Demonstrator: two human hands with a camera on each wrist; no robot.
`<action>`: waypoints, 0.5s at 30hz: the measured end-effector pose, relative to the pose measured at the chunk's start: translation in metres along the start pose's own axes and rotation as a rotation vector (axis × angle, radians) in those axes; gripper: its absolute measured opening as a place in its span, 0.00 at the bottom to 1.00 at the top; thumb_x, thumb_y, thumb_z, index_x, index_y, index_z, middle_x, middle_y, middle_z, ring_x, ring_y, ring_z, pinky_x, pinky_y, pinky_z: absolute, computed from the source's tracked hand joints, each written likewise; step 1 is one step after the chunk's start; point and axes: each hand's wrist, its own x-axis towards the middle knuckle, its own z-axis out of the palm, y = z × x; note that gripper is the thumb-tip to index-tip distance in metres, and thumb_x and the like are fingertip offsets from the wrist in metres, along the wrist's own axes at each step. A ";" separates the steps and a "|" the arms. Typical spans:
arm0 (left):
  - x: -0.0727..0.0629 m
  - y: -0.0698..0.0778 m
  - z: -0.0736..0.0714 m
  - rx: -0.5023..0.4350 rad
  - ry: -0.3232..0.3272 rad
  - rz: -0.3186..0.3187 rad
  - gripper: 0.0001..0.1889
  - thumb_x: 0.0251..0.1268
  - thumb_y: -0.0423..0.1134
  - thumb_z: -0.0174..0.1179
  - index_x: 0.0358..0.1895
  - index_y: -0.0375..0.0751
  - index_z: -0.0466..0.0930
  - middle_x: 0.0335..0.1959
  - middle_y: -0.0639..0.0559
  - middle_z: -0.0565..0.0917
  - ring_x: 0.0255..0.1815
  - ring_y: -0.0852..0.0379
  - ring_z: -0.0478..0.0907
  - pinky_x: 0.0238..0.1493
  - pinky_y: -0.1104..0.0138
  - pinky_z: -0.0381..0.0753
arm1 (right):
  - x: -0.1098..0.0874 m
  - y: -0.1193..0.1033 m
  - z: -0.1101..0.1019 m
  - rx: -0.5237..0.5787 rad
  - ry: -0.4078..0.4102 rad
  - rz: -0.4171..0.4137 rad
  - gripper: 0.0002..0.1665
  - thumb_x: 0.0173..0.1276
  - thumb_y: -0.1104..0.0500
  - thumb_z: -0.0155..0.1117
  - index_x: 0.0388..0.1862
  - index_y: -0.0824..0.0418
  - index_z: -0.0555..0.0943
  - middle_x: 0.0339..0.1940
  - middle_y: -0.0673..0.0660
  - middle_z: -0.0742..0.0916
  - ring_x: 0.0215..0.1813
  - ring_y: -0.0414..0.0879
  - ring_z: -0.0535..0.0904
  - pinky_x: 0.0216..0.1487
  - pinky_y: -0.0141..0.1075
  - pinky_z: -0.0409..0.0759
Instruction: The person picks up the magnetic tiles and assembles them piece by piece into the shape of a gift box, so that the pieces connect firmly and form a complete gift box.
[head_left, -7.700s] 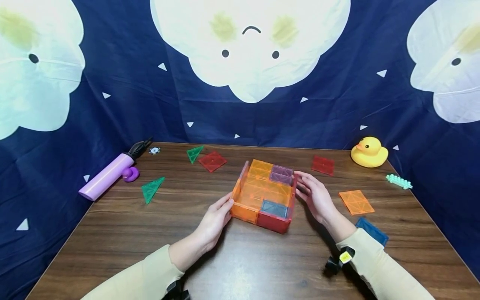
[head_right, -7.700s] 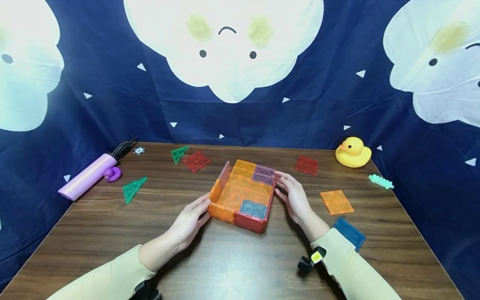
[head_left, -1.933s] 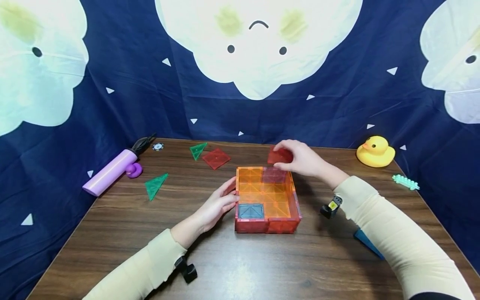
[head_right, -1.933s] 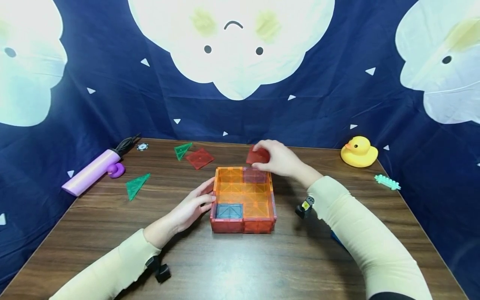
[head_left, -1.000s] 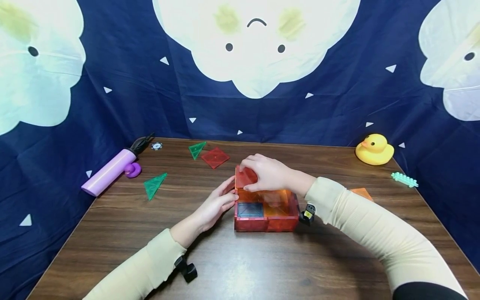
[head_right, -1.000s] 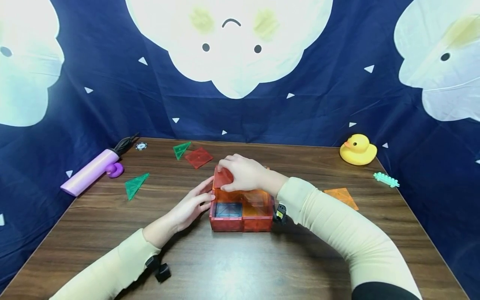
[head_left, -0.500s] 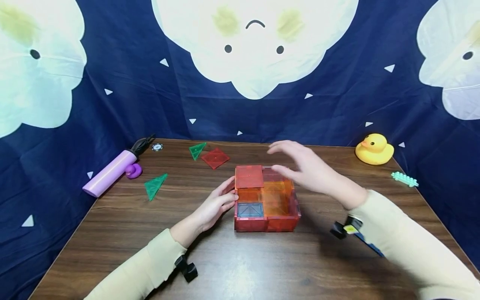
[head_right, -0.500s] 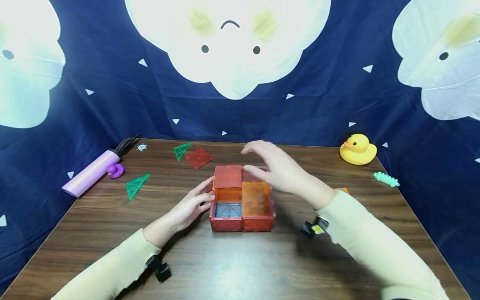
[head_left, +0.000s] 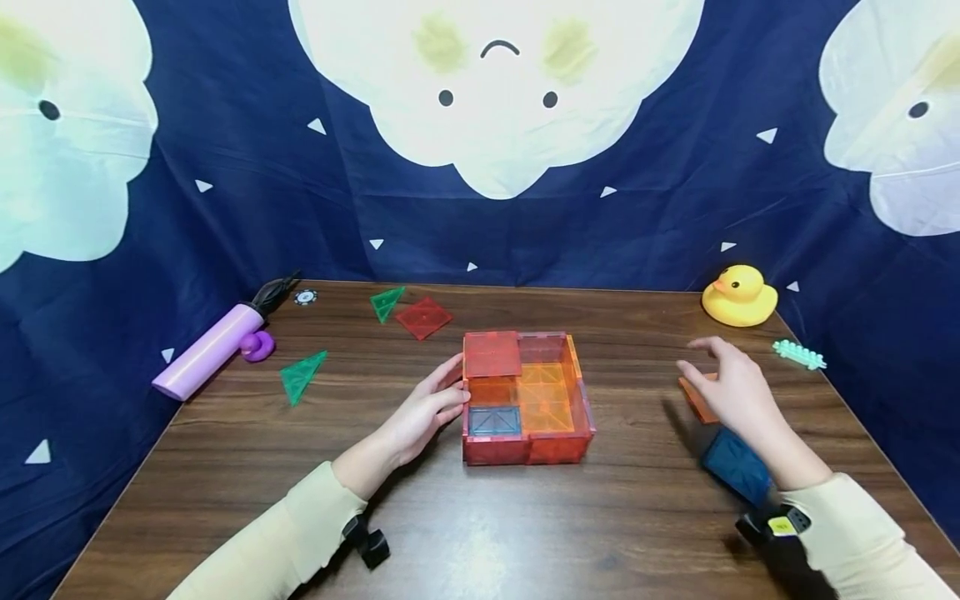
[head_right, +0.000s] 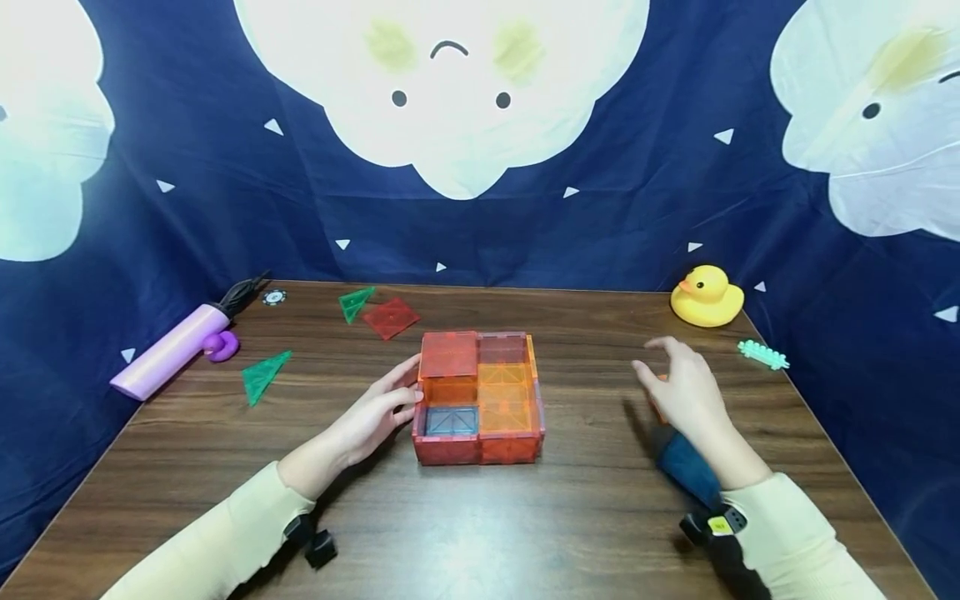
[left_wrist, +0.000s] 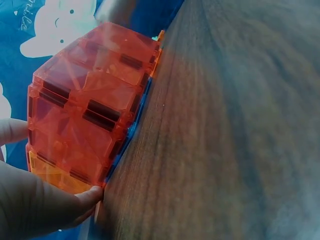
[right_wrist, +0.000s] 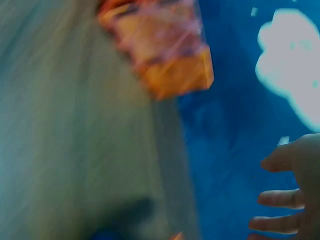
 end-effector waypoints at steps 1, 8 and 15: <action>-0.001 0.000 0.000 0.000 0.004 0.000 0.39 0.72 0.29 0.51 0.83 0.43 0.46 0.81 0.40 0.54 0.80 0.42 0.53 0.75 0.47 0.57 | -0.002 0.010 0.003 -0.011 -0.013 0.036 0.26 0.77 0.53 0.62 0.60 0.75 0.75 0.58 0.80 0.79 0.58 0.75 0.74 0.54 0.68 0.71; -0.003 0.002 0.002 -0.020 0.003 -0.007 0.40 0.70 0.29 0.51 0.83 0.42 0.45 0.81 0.39 0.53 0.80 0.41 0.52 0.76 0.48 0.56 | -0.015 0.053 0.023 -0.079 -0.099 0.131 0.31 0.73 0.50 0.65 0.54 0.80 0.75 0.52 0.83 0.78 0.48 0.74 0.75 0.44 0.63 0.73; -0.001 0.002 0.003 -0.025 0.007 -0.006 0.40 0.71 0.29 0.51 0.83 0.43 0.46 0.81 0.40 0.53 0.80 0.42 0.53 0.76 0.47 0.56 | -0.017 0.060 0.031 -0.117 -0.077 0.095 0.27 0.66 0.57 0.70 0.53 0.78 0.75 0.56 0.86 0.74 0.59 0.79 0.65 0.58 0.69 0.60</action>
